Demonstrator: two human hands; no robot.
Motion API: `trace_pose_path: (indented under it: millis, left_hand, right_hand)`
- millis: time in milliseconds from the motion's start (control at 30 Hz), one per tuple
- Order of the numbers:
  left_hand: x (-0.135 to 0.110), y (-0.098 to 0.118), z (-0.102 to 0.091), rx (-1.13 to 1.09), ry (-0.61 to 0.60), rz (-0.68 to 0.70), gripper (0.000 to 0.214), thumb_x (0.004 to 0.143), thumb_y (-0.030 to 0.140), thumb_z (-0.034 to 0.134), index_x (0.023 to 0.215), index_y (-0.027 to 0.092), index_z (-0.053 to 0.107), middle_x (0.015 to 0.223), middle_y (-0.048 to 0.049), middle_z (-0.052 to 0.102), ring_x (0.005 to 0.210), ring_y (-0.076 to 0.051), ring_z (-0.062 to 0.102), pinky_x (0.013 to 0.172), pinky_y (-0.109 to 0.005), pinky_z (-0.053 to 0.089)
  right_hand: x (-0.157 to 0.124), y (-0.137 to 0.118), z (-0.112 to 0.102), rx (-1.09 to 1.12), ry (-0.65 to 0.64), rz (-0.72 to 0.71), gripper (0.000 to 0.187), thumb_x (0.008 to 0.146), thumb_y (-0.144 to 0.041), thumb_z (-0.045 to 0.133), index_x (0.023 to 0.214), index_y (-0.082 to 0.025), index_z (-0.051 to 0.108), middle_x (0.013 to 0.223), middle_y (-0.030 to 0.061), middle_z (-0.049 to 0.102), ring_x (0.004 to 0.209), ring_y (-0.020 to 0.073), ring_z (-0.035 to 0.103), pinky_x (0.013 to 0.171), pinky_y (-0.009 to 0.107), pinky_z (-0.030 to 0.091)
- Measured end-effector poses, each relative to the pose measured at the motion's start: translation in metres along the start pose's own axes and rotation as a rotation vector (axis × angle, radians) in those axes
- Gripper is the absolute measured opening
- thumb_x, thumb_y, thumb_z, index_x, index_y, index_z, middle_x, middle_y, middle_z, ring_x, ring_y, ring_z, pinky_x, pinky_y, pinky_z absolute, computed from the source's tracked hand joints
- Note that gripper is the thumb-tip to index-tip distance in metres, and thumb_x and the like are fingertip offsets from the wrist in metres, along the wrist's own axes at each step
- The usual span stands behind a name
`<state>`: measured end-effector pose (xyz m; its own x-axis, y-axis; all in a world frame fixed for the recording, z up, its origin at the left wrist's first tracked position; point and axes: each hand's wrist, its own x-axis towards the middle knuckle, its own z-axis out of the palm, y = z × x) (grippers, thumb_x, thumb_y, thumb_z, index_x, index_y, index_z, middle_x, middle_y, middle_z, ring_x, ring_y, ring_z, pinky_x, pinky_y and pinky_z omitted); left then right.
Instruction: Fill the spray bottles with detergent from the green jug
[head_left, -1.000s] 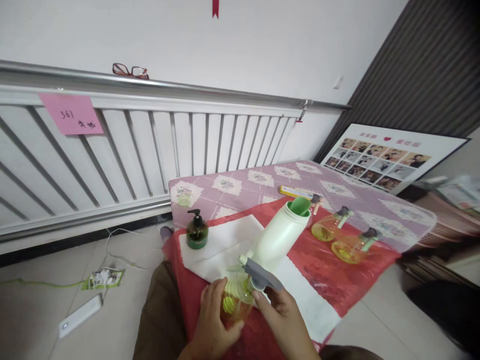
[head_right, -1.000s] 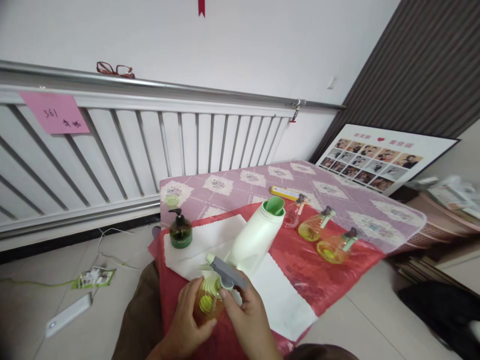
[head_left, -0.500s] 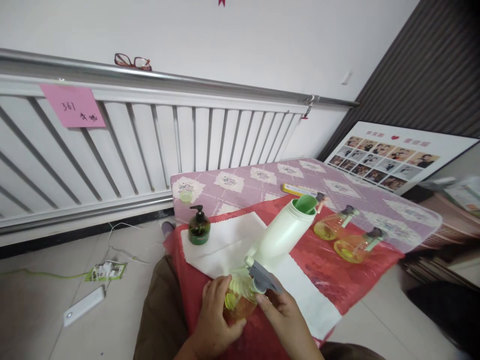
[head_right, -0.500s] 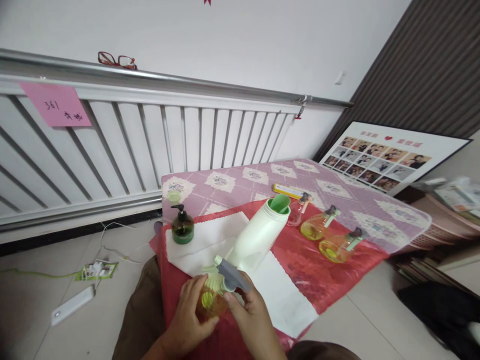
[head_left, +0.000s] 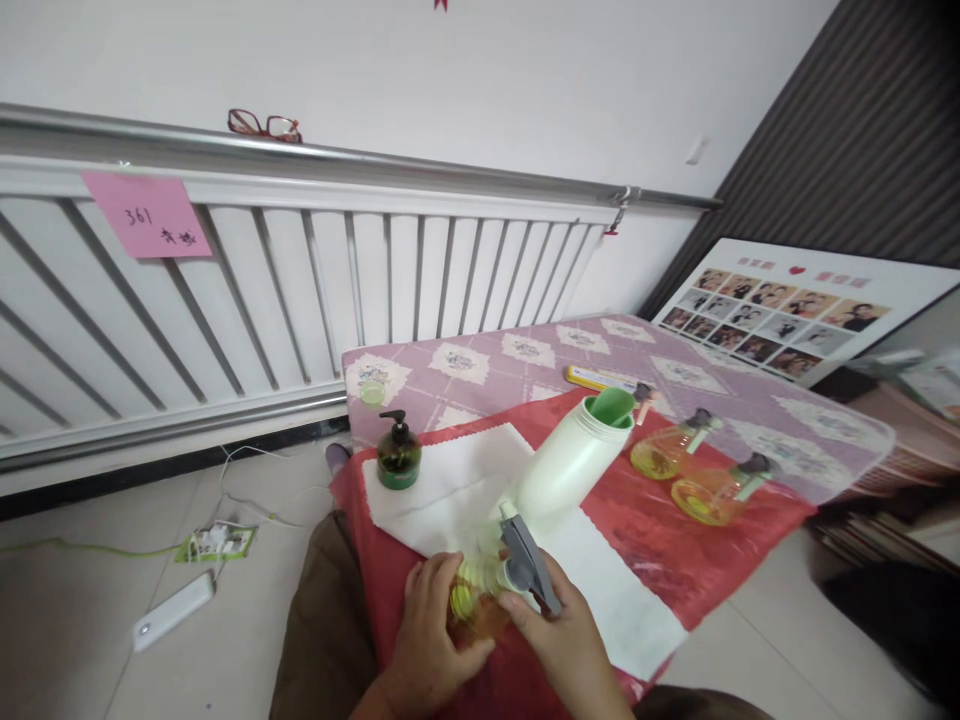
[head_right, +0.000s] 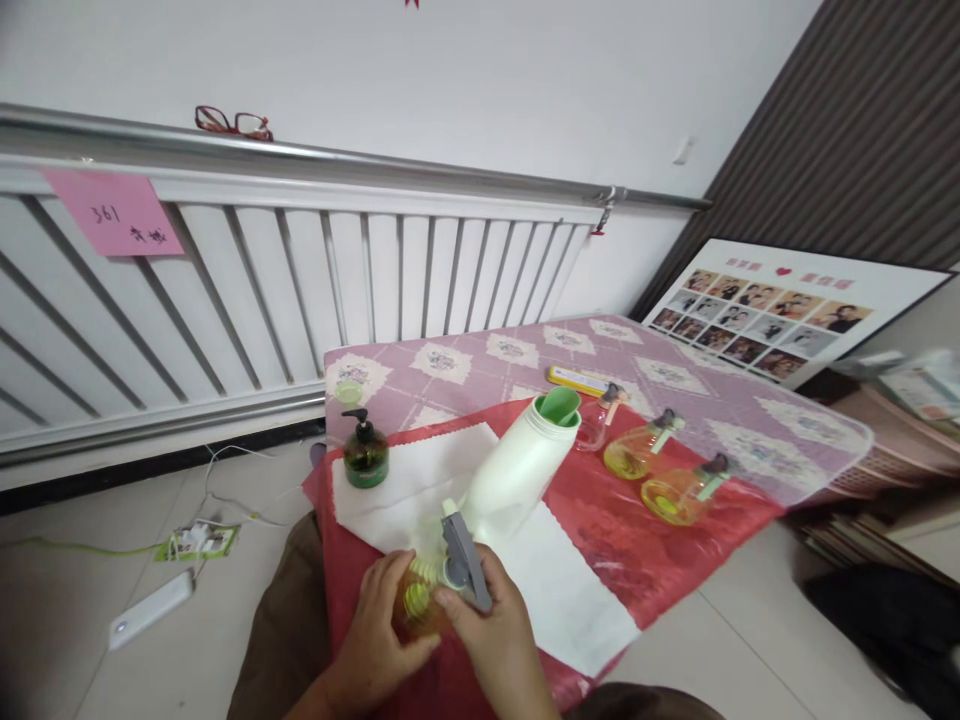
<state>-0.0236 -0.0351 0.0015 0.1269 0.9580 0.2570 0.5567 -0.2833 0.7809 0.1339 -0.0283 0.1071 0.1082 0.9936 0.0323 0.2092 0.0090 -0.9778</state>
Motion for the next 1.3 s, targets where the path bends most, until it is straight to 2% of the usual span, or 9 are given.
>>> trace_pose_path:
  millis: [233, 367, 533, 700, 833, 967, 1067, 1133, 1300]
  left_hand:
    - [-0.003, -0.007, 0.006, 0.024, 0.041, 0.015, 0.078, 0.059, 0.021, 0.071, 0.133, 0.019, 0.044, 0.133, -0.0141, 0.053, 0.126, -0.034, 0.047, 0.108, -0.059, 0.035]
    - [-0.003, -0.007, 0.006, 0.033, 0.067, 0.032, 0.076, 0.063, 0.025, 0.071, 0.133, 0.018, 0.043, 0.133, -0.0146, 0.053, 0.126, -0.032, 0.048, 0.108, -0.056, 0.037]
    - [-0.003, -0.008, 0.008, 0.045, 0.090, 0.025, 0.079, 0.060, 0.020, 0.070, 0.133, 0.017, 0.041, 0.134, -0.0159, 0.052, 0.126, -0.034, 0.047, 0.105, -0.056, 0.040]
    - [-0.001, -0.015, 0.015, 0.072, 0.166, 0.102, 0.079, 0.058, 0.020, 0.070, 0.131, 0.016, 0.041, 0.128, -0.0170, 0.056, 0.119, -0.033, 0.053, 0.100, -0.054, 0.046]
    - [0.000, -0.017, 0.019, 0.110, 0.230, 0.147, 0.072, 0.062, 0.025, 0.069, 0.130, 0.015, 0.044, 0.124, -0.0157, 0.059, 0.115, -0.031, 0.057, 0.097, -0.049, 0.049]
    - [0.000, -0.012, 0.023, 0.099, 0.295, 0.102, 0.067, 0.064, 0.023, 0.064, 0.128, 0.014, 0.045, 0.124, -0.0152, 0.059, 0.118, -0.030, 0.056, 0.100, -0.047, 0.048]
    - [0.001, -0.005, 0.026, 0.069, 0.373, 0.064, 0.061, 0.068, 0.023, 0.059, 0.127, 0.014, 0.045, 0.122, -0.0156, 0.060, 0.117, -0.028, 0.056, 0.098, -0.043, 0.049]
    - [0.002, 0.001, 0.028, 0.075, 0.460, 0.033, 0.056, 0.073, 0.024, 0.056, 0.127, 0.015, 0.046, 0.121, -0.0153, 0.061, 0.114, -0.027, 0.058, 0.095, -0.041, 0.051]
    - [0.005, 0.017, 0.035, 0.115, 0.684, -0.037, 0.047, 0.079, 0.023, 0.051, 0.125, 0.017, 0.050, 0.117, -0.0140, 0.064, 0.108, -0.028, 0.062, 0.087, -0.038, 0.054]
  right_hand:
    - [-0.004, -0.006, 0.009, -0.062, 0.066, 0.001, 0.029, 0.065, -0.034, 0.073, 0.090, -0.025, 0.062, 0.082, 0.0001, 0.070, 0.073, 0.0206, 0.066, 0.067, 0.028, 0.055]
    - [-0.008, -0.003, 0.011, 0.064, 0.042, 0.007, 0.036, 0.067, -0.032, 0.072, 0.102, -0.026, 0.063, 0.098, 0.0035, 0.073, 0.091, 0.0233, 0.069, 0.080, 0.031, 0.056]
    - [-0.011, 0.004, 0.006, 0.139, -0.068, 0.007, 0.038, 0.079, -0.038, 0.066, 0.116, -0.028, 0.065, 0.123, 0.0066, 0.068, 0.118, 0.0249, 0.059, 0.100, 0.035, 0.047]
    - [-0.008, 0.005, 0.010, 0.193, -0.053, 0.041, 0.032, 0.074, -0.039, 0.071, 0.104, -0.026, 0.068, 0.099, 0.0049, 0.074, 0.093, 0.0239, 0.069, 0.081, 0.031, 0.056]
    - [-0.007, 0.002, 0.025, 0.195, 0.117, 0.058, 0.031, 0.062, -0.031, 0.076, 0.090, -0.024, 0.065, 0.090, 0.0032, 0.071, 0.082, 0.0226, 0.067, 0.068, 0.028, 0.057]
    - [-0.008, 0.002, 0.038, 0.187, 0.219, 0.075, 0.033, 0.060, -0.033, 0.074, 0.088, -0.024, 0.060, 0.080, 0.0003, 0.067, 0.074, 0.0212, 0.065, 0.062, 0.028, 0.056]
    - [-0.010, 0.008, 0.040, 0.176, 0.191, 0.085, 0.037, 0.062, -0.034, 0.070, 0.097, -0.024, 0.061, 0.088, 0.0028, 0.070, 0.082, 0.0240, 0.068, 0.068, 0.030, 0.057]
    - [-0.010, 0.016, 0.037, 0.150, 0.133, 0.081, 0.047, 0.062, -0.031, 0.069, 0.109, -0.024, 0.060, 0.103, 0.0053, 0.071, 0.098, 0.0265, 0.068, 0.079, 0.033, 0.057]
    - [-0.011, 0.045, 0.035, 0.013, 0.014, 0.029, 0.074, 0.059, -0.017, 0.066, 0.131, -0.024, 0.049, 0.131, 0.0082, 0.060, 0.118, 0.0288, 0.059, 0.099, 0.037, 0.048]
